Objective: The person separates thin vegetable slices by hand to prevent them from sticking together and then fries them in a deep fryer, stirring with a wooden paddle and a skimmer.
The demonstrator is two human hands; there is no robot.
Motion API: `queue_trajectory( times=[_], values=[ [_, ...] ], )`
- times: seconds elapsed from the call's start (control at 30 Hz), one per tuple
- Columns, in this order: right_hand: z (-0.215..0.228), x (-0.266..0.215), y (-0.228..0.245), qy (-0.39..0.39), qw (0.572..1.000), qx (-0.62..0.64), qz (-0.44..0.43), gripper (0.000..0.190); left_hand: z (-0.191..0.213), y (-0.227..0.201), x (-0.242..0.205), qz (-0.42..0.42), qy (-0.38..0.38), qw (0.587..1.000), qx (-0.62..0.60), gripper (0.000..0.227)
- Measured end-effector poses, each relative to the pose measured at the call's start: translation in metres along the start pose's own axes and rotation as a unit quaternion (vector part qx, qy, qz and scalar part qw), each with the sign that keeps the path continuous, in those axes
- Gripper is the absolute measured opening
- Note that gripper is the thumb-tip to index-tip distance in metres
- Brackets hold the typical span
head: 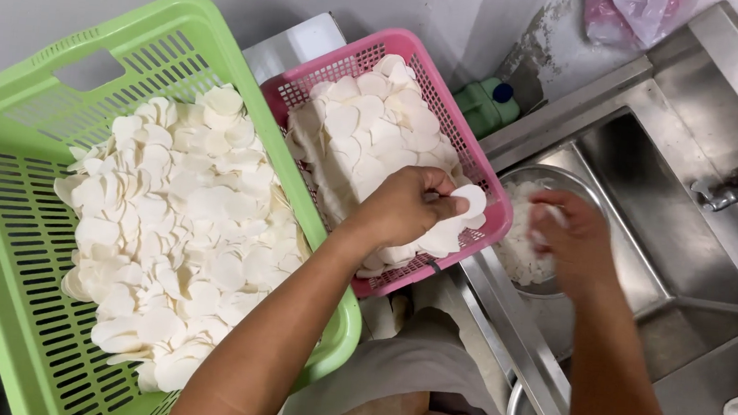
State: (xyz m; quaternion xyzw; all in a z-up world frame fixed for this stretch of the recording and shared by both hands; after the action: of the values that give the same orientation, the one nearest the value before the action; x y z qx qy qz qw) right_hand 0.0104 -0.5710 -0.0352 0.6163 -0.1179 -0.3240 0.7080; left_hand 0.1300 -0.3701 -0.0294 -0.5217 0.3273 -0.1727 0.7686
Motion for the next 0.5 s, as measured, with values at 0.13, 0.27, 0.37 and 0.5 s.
queue_trajectory(
  times=[0.13, 0.27, 0.37, 0.5],
  values=[
    [-0.073, -0.011, 0.026, 0.099, 0.991, 0.077, 0.034, 0.022, 0.009, -0.005, -0.005, -0.001, -0.015, 1.0, -0.005, 0.024],
    [-0.093, 0.005, 0.049, 0.1, 0.993, 0.011, 0.066, 0.022, 0.043, 0.013, -0.014, 0.023, -0.081, 0.996, -0.024, 0.027],
    [-0.098, 0.011, 0.058, 0.103, 0.98, -0.09, 0.145, 0.04, 0.059, 0.019, -0.021, 0.031, -0.106, 0.994, -0.02, 0.031],
    [-0.122, -0.002, 0.039, 0.213, 0.972, 0.011, 0.096, 0.057, 0.07, 0.011, -0.022, 0.003, -0.15, 0.989, -0.013, 0.02]
  ],
)
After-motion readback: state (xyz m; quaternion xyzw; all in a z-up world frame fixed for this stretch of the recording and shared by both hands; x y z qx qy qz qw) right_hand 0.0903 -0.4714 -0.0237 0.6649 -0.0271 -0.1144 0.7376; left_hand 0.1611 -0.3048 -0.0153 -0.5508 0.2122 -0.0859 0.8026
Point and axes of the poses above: each hand's wrist, its own x-axis towards the middle knuckle, its own z-axis out of the back of the hand, y = z × x, the point moved 10 cm from there along x, towards the middle knuckle, and after that the axes turned 8 degrees about -y, right-handed, at the moved point
